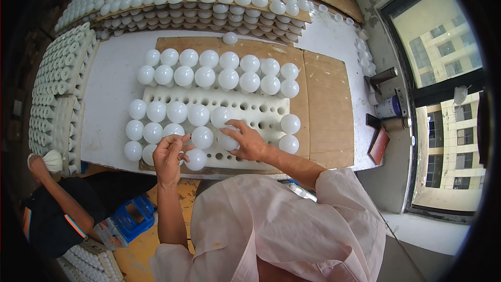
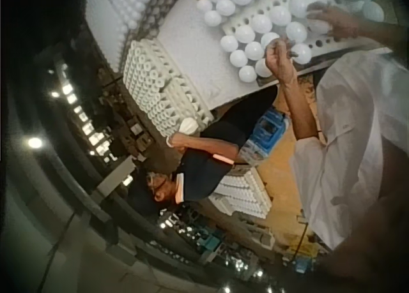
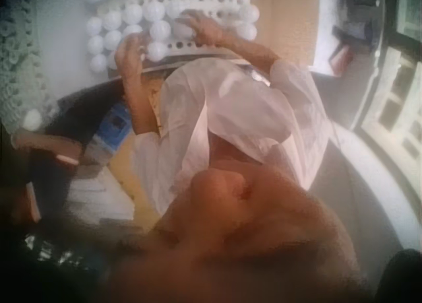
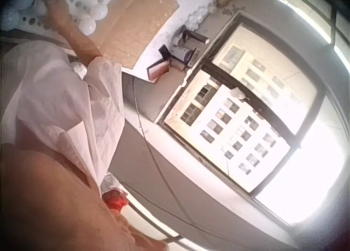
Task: The person assembles light bulbs by picking up bulb bases and covers, pressing each cover onto a base by hand, and arranging covers and assembled bulbs in a tray.
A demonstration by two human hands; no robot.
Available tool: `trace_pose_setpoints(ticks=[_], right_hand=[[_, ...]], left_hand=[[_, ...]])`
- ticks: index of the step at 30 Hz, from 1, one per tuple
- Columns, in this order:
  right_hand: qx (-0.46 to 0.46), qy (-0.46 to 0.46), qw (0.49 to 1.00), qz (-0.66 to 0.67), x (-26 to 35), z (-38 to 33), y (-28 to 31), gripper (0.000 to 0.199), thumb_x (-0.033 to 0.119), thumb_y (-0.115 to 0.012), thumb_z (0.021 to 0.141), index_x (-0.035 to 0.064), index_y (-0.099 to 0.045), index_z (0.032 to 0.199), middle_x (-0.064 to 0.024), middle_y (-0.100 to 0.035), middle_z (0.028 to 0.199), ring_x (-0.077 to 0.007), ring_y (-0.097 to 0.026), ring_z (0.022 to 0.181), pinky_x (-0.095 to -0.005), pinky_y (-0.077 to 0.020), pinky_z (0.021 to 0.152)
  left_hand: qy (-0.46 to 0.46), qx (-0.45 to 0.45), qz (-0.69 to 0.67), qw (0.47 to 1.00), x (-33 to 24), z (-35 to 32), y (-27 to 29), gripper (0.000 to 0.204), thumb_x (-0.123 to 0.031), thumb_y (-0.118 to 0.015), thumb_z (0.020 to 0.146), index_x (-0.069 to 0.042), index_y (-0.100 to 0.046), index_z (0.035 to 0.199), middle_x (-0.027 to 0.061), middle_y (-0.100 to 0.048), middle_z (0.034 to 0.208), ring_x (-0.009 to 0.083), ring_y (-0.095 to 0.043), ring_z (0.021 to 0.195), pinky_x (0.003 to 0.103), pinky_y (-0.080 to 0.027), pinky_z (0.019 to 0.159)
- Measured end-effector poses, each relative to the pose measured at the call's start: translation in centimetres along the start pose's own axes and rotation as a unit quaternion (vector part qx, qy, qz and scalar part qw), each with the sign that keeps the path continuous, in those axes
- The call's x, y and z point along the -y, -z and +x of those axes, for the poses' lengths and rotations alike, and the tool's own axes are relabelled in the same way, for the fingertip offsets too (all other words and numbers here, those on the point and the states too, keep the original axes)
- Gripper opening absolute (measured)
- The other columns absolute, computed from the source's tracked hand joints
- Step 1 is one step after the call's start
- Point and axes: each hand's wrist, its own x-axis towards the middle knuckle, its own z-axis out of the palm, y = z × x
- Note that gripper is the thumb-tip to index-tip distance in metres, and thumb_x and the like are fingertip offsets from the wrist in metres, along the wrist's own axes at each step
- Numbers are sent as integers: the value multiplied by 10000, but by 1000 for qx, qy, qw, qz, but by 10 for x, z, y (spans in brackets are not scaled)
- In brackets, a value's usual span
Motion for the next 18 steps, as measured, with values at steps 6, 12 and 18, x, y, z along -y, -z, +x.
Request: trace_pose_setpoints(ticks=[6,12,18], right_hand=[[-13,54,998,7,12,6,21,666,130,-770,695,130,-482,1296,-156,-429,1303,-350,-518,1086,-406,-516,829],[-272,-36,962,3,-63,62,122,393,55,-734,740,45,-604,1111,-129,-624,977,-268,-630,877,-355,-520,751],[-70,-269,953,-120,-203,141,175,467,309,-732,780,66,-601,1156,-166,-638,1087,-307,-622,1020,-402,-507,852]], left_hand=[[-67,-87,99,989,4,-7,32,166,-88,-558,935,40,-571,1040,174,-678,1041,180,-681,792,220,-492,532],[-129,-176,161,962,8,-3,68,165,-91,-537,944,57,-563,1013,194,-680,1018,166,-672,773,219,-485,519],[-149,-225,207,940,6,12,78,175,-95,-526,947,70,-555,997,223,-677,1014,145,-661,739,215,-470,515]])
